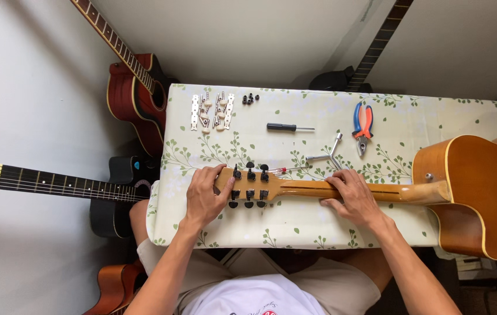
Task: The person uses a T-handle wrench to tighten screws on a detached guitar headstock. They then install tuning pegs into the headstock holes and tighten them by hand.
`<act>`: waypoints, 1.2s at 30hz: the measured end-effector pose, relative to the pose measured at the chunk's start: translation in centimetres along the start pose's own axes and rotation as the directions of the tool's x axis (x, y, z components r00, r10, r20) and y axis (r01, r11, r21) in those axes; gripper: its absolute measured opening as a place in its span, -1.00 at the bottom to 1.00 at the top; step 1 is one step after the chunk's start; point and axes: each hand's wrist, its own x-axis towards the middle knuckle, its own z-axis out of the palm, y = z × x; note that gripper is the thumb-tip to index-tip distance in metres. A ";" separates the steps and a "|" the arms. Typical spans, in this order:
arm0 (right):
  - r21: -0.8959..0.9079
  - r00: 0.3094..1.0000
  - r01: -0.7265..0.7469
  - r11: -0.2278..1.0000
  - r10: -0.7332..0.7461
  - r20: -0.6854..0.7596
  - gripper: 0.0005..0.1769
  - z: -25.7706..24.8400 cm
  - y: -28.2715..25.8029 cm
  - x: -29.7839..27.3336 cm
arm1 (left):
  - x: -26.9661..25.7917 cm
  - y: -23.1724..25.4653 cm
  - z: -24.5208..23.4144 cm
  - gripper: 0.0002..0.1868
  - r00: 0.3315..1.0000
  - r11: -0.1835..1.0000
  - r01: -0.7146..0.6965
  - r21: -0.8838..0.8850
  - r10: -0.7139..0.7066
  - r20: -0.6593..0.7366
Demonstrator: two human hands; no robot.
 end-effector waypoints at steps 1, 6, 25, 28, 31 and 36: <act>0.001 1.000 0.004 1.000 -0.004 -0.002 -0.49 0.2 0.0 -0.1 | 0.1 -0.2 0.0 -0.60 1.000 1.000 0.000 0.002 0.000 -0.004; 0.006 1.000 -0.008 1.000 0.008 -0.029 -0.46 0.4 0.1 -0.1 | 0.6 -0.9 0.7 -0.57 0.997 0.991 -0.079 0.103 0.080 0.001; -0.005 0.962 -0.047 0.999 0.044 -0.270 -0.81 3.1 -1.5 2.8 | 0.9 0.1 -0.1 -0.66 0.991 0.991 -0.129 0.026 0.128 0.050; 0.031 0.939 -0.055 0.998 0.062 -0.338 -0.85 2.7 -2.1 2.5 | 0.7 0.1 0.1 -0.67 0.993 0.994 -0.112 0.017 0.111 0.042; 0.081 0.925 -0.051 0.995 0.078 -0.372 -0.84 3.2 -1.9 2.5 | 0.4 -0.3 0.4 -0.67 0.992 0.992 -0.120 0.028 0.119 0.039; 0.098 0.900 0.063 0.993 -0.014 -0.436 -0.84 3.1 -3.4 5.4 | 0.5 -0.7 0.4 -0.69 0.989 0.989 -0.148 0.031 0.147 0.017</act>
